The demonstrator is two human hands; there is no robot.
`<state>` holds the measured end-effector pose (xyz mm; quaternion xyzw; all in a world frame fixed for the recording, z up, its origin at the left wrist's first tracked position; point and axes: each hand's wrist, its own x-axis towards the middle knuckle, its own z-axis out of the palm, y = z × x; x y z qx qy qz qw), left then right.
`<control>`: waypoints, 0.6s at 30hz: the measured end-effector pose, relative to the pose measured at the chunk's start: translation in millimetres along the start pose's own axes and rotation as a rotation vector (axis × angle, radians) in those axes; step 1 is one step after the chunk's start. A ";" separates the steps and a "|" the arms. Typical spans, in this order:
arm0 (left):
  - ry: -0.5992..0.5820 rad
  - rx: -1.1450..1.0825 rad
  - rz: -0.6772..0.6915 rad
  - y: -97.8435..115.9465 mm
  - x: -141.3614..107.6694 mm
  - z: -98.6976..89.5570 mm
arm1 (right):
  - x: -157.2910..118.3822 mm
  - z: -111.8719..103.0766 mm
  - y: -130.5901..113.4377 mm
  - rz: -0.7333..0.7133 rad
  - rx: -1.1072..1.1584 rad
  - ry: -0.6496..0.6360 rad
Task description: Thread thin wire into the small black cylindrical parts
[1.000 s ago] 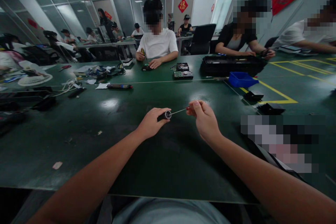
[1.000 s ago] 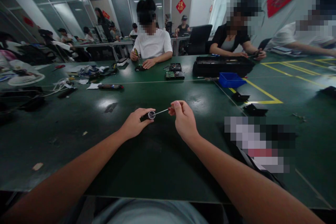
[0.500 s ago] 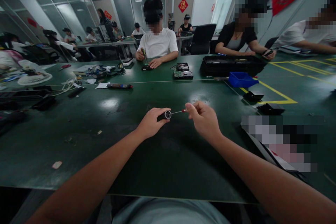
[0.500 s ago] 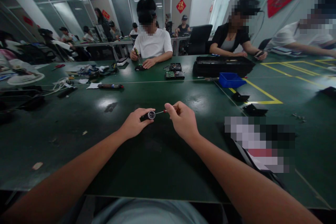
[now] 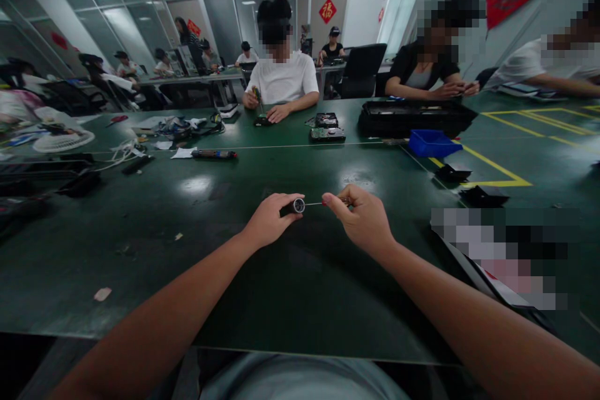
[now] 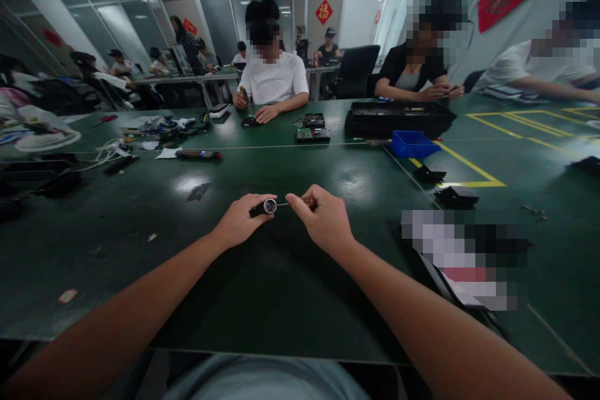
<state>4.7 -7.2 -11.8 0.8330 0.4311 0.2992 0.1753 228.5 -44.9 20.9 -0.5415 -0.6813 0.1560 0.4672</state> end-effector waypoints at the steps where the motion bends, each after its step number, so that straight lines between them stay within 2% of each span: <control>1: 0.000 0.001 0.000 0.0 0.0 -0.1 | -0.2 -0.2 -0.1 -0.003 -0.002 -0.007; 12: -0.007 0.001 -0.034 1.1 0.4 -2.1 | -0.8 -2.4 -0.6 -0.127 0.070 -0.096; 18: -0.021 -0.005 -0.043 1.7 -0.1 -2.8 | -0.9 -4.1 -4.5 -0.033 0.094 -0.158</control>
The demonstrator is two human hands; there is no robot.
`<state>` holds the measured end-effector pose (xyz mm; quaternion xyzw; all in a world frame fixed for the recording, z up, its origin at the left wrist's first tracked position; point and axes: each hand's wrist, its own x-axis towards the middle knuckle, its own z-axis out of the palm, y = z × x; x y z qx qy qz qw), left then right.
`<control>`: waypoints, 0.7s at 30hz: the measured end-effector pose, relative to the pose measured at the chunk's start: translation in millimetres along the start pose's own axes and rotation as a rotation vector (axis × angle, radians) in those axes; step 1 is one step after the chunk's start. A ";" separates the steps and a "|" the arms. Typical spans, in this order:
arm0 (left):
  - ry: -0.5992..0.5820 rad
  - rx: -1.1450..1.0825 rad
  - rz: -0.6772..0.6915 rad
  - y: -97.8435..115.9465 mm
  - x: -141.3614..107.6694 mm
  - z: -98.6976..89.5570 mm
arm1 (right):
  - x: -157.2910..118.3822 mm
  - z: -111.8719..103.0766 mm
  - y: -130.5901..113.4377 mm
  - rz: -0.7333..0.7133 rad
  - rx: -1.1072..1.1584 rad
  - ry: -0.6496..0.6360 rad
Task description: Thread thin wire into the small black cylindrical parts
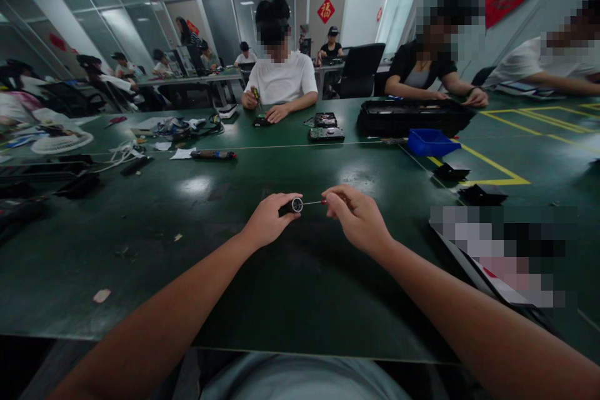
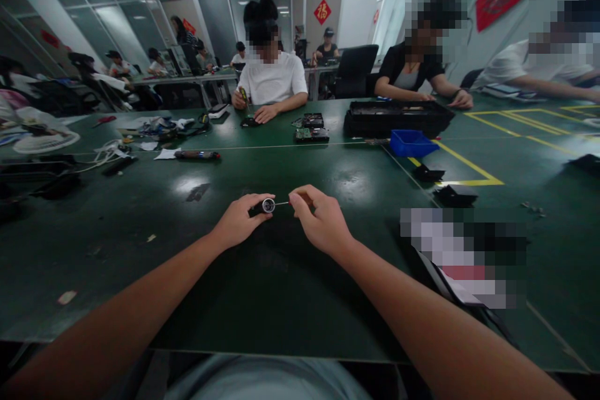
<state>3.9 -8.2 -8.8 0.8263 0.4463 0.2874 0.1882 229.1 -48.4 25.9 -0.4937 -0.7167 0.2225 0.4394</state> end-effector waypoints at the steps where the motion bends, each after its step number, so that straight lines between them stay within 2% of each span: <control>1: 0.003 -0.001 0.001 0.1 -0.1 0.1 | 0.1 0.3 -0.3 0.025 -0.003 0.001; 4: 0.008 -0.001 0.013 0.1 0.0 0.8 | 0.5 1.6 0.8 0.053 -0.024 0.027; 15: 0.000 -0.016 0.024 -0.7 0.7 1.6 | -1.6 3.5 4.7 -0.012 0.013 0.020; 21: 0.031 0.002 -0.020 1.3 1.0 -0.3 | 2.3 12.1 12.0 0.106 0.333 0.109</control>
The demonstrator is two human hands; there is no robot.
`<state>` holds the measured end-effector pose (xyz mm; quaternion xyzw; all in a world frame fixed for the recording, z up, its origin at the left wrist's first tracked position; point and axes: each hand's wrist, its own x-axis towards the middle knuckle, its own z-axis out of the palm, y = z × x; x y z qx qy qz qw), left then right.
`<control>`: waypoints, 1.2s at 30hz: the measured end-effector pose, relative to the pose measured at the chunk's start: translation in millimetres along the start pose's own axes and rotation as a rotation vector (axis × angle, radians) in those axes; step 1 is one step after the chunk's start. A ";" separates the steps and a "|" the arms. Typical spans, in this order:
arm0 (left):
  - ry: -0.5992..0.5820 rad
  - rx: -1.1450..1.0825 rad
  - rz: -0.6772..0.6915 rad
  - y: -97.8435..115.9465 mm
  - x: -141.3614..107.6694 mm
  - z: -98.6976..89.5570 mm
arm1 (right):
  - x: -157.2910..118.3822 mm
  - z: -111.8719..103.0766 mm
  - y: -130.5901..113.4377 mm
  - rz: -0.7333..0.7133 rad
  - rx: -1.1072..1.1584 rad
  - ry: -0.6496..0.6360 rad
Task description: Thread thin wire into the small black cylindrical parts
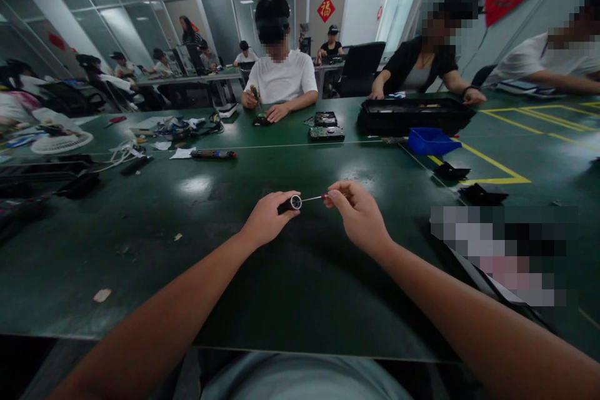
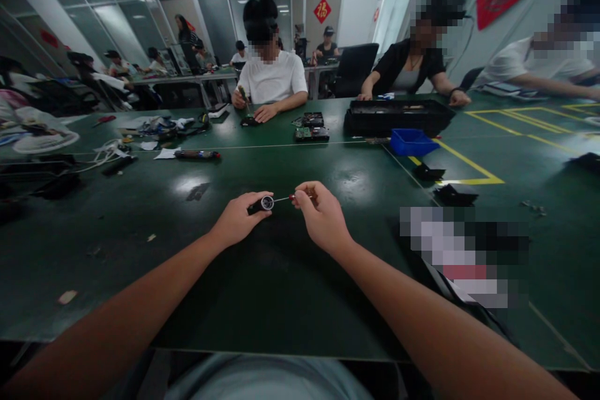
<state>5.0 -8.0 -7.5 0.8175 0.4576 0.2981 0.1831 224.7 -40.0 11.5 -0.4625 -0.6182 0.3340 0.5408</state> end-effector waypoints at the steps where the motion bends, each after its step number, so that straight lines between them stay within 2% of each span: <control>1: 0.005 0.000 0.001 -0.2 0.1 0.0 | 1.3 1.0 2.2 0.019 0.052 -0.002; 7: 0.052 -0.033 0.107 1.2 0.1 -1.1 | 7.0 3.1 10.2 0.164 0.327 0.078; 9: 0.067 -0.004 0.132 2.6 0.7 -3.3 | 8.3 1.8 11.0 0.228 0.391 0.058; 13: 0.027 0.082 0.079 2.9 2.3 -6.4 | 11.1 0.1 15.3 0.323 0.427 0.055; 17: -0.021 0.091 0.059 1.2 2.5 -4.8 | 11.6 1.4 20.6 0.219 0.305 0.129; 21: -0.035 0.088 0.072 3.0 1.5 -3.9 | 7.9 1.8 16.8 0.088 0.174 0.106; 25: -0.050 0.093 0.050 6.1 0.8 -4.3 | 1.5 0.6 6.3 -0.020 -0.057 0.097; 29: -0.060 0.114 0.036 5.7 0.1 -3.3 | -3.1 -0.5 -0.3 -0.090 -0.213 0.105; 36: -0.086 0.125 0.047 2.9 0.6 -0.6 | -2.9 -2.2 -0.4 -0.153 -0.307 0.049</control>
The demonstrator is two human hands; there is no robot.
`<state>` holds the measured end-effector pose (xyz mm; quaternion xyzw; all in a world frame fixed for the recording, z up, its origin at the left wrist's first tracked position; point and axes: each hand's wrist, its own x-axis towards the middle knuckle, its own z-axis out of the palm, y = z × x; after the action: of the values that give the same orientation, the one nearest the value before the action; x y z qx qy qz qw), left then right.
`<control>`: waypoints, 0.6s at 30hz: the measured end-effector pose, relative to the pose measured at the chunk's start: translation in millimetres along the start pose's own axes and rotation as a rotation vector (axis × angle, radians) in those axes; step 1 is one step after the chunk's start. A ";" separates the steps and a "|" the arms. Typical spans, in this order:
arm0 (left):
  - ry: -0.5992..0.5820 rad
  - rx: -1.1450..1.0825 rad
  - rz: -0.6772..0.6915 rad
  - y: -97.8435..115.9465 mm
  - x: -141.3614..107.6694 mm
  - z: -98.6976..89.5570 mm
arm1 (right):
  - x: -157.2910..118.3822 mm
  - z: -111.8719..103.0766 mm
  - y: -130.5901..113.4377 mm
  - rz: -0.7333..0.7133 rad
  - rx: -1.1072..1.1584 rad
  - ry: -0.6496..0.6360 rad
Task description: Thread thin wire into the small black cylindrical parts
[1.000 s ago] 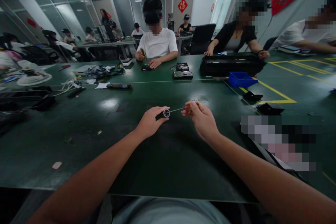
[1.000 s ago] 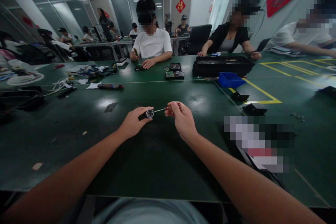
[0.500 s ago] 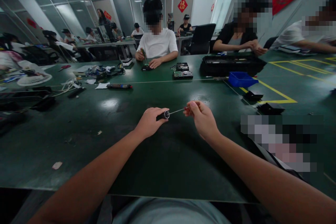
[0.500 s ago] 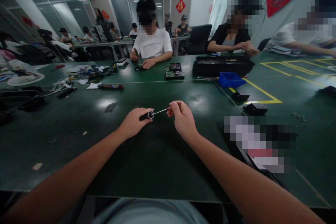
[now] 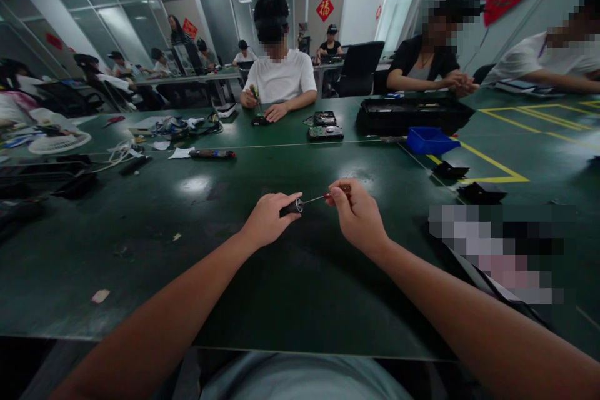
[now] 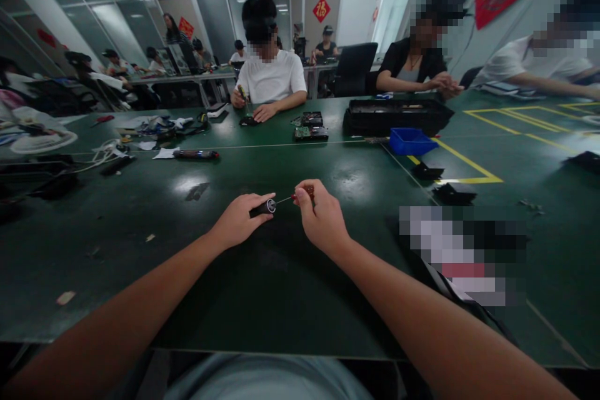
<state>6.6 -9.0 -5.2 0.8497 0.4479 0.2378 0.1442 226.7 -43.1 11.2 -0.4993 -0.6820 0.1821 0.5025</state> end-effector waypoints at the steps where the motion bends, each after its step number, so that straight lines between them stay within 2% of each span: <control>1: -0.002 0.000 0.003 -0.2 0.2 0.2 | 0.3 -0.1 0.0 -0.007 -0.010 -0.001; 7: 0.012 -0.065 -0.041 -0.6 0.3 -0.3 | 1.0 -0.9 0.2 -0.015 -0.081 0.037; 10: 0.071 -0.174 -0.087 -0.2 0.4 -0.6 | 1.3 -0.5 0.7 -0.015 -0.080 0.054; 13: 0.151 -0.324 -0.136 -1.8 1.5 0.8 | 1.5 0.3 0.9 -0.021 -0.070 0.055; 18: 0.196 -0.701 -0.179 -8.6 4.5 7.9 | 1.6 0.0 1.5 -0.001 -0.052 0.040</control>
<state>7.1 -0.7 -14.6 0.6795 0.4234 0.4434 0.4030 227.5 -41.0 10.9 -0.5154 -0.6766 0.1539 0.5029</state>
